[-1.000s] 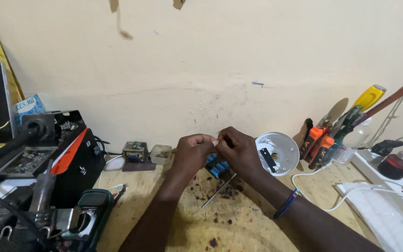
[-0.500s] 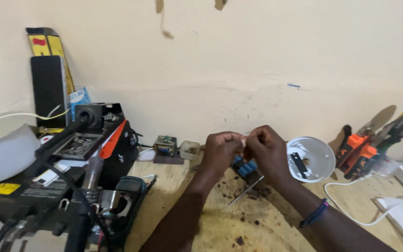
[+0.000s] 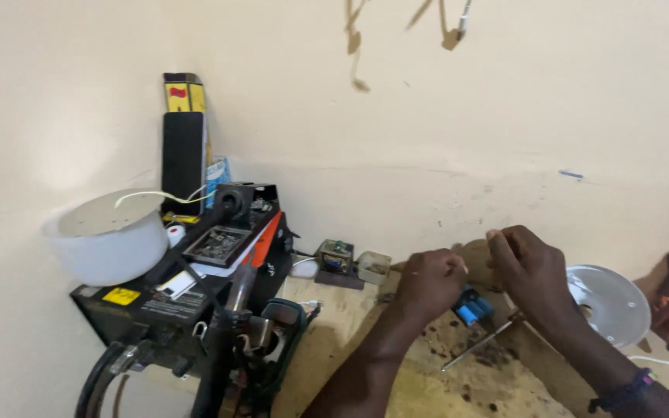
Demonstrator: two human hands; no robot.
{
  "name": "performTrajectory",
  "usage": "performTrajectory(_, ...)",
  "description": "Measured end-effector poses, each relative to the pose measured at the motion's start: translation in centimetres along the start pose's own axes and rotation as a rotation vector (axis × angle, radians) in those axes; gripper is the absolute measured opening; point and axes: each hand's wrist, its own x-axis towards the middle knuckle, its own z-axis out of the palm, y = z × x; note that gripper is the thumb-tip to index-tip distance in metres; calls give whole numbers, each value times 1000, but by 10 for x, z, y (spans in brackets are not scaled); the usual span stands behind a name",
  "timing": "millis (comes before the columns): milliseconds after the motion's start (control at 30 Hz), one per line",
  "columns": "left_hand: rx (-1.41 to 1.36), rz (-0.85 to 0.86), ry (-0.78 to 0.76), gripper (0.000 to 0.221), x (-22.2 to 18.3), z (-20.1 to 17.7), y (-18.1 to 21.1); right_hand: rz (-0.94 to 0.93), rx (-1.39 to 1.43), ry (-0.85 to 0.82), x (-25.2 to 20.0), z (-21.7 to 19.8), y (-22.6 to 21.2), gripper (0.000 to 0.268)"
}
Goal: Fitting a battery pack and LED panel into a housing and soldering wires to a circuit board.
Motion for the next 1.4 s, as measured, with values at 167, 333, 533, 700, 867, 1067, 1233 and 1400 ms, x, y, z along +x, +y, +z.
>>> performTrajectory(167, 45, 20, -139, 19, -22, -17, 9, -384, 7, -68, 13, 36, -83, 30)
performTrajectory(333, -203, -18, -201, 23, 7, 5, -32, -855, 146, -174, 7, 100, -186, 16)
performTrajectory(533, -6, 86, -193, 26, -11, 16, -28, -1119, 190, -424, 4, 169, -269, 47)
performTrajectory(700, -25, 215, 16, 17, -35, 9, -2, -1365, 37, -273, 15, 200, -277, 24)
performTrajectory(867, 61, 174, -457, 32, 0, -3, 11, -1250, 231, -286, -7, 128, -281, 18)
performTrajectory(1067, 108, 138, -729, 43, 3, 7, 12, -1002, 527, -107, 2, 49, -253, 24)
performTrajectory(1233, 258, 221, -488, 35, -21, 1, 29, -721, 961, -7, 36, 13, -187, 23)
performTrajectory(1400, 247, -114, -135, 34, -7, -38, 21, -354, 905, 177, 42, -6, -124, 24)
